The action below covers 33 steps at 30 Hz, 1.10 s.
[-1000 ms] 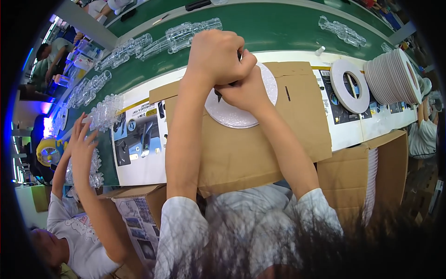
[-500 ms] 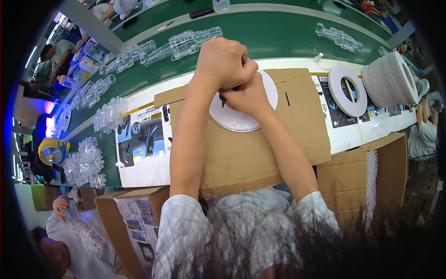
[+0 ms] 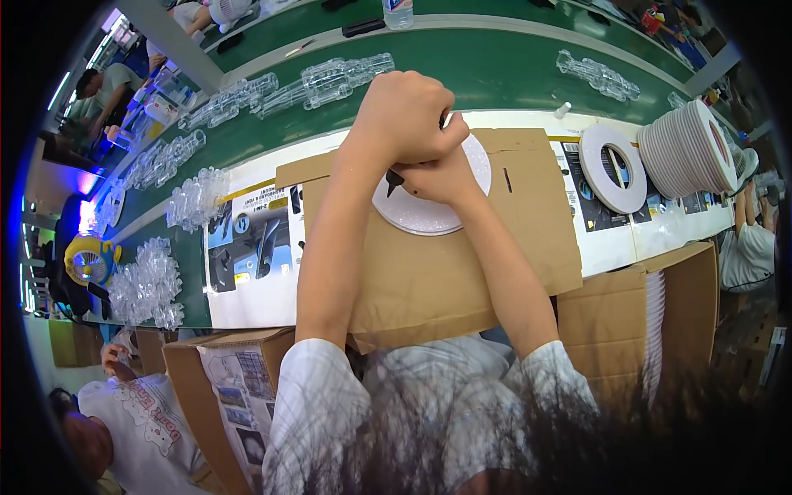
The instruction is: Applying adhesive to circular lighting components on an assembly line.
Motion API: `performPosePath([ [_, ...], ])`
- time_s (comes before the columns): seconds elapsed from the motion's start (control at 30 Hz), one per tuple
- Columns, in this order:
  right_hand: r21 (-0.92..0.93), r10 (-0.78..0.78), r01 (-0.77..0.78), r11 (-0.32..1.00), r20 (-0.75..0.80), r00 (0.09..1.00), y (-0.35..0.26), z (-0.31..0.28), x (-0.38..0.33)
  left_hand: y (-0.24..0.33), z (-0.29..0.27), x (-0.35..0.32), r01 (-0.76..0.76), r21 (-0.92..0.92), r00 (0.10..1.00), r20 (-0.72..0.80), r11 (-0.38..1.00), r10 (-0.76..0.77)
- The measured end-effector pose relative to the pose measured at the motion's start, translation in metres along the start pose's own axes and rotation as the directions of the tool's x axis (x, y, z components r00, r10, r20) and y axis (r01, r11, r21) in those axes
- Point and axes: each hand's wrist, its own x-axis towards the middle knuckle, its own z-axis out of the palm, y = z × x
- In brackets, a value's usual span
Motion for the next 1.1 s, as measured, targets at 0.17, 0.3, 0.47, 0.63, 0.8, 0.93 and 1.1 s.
performPosePath([
  [0.17, 0.072, 0.034, -0.035, 0.997, 0.018, 0.999, 0.000, 0.008, -0.002, -0.005, 0.001, -0.003, 0.016, 0.032, 0.998, 0.052, 0.999, -0.017],
  [0.3, 0.093, 0.028, -0.027, 0.995, -0.017, 0.999, 0.004, 0.011, -0.003, -0.010, 0.006, -0.007, 0.030, -0.001, 0.999, 0.044, 1.000, -0.030],
  [0.47, 0.048, 0.032, -0.032, 0.998, -0.002, 0.999, 0.005, 0.009, -0.004, -0.009, 0.006, -0.006, 0.043, -0.009, 0.997, 0.072, 0.999, -0.042],
  [0.63, 0.024, 0.071, -0.071, 0.997, 0.002, 0.997, 0.003, 0.010, -0.005, -0.010, 0.005, -0.007, 0.063, -0.059, 0.996, 0.066, 0.996, -0.059],
  [0.8, 0.025, 0.068, -0.068, 0.997, -0.008, 0.998, 0.002, 0.010, -0.005, -0.011, 0.007, -0.009, 0.066, -0.066, 0.996, 0.065, 0.996, -0.062],
  [0.93, 0.041, 0.057, -0.057, 0.998, -0.009, 0.998, 0.001, 0.009, -0.005, -0.012, 0.008, -0.008, 0.055, -0.066, 0.997, 0.066, 0.996, -0.050],
  [1.1, -0.043, 0.112, -0.112, 0.993, -0.002, 0.994, -0.007, 0.008, -0.008, -0.010, 0.007, -0.008, 0.070, -0.077, 0.995, 0.083, 0.995, -0.063],
])
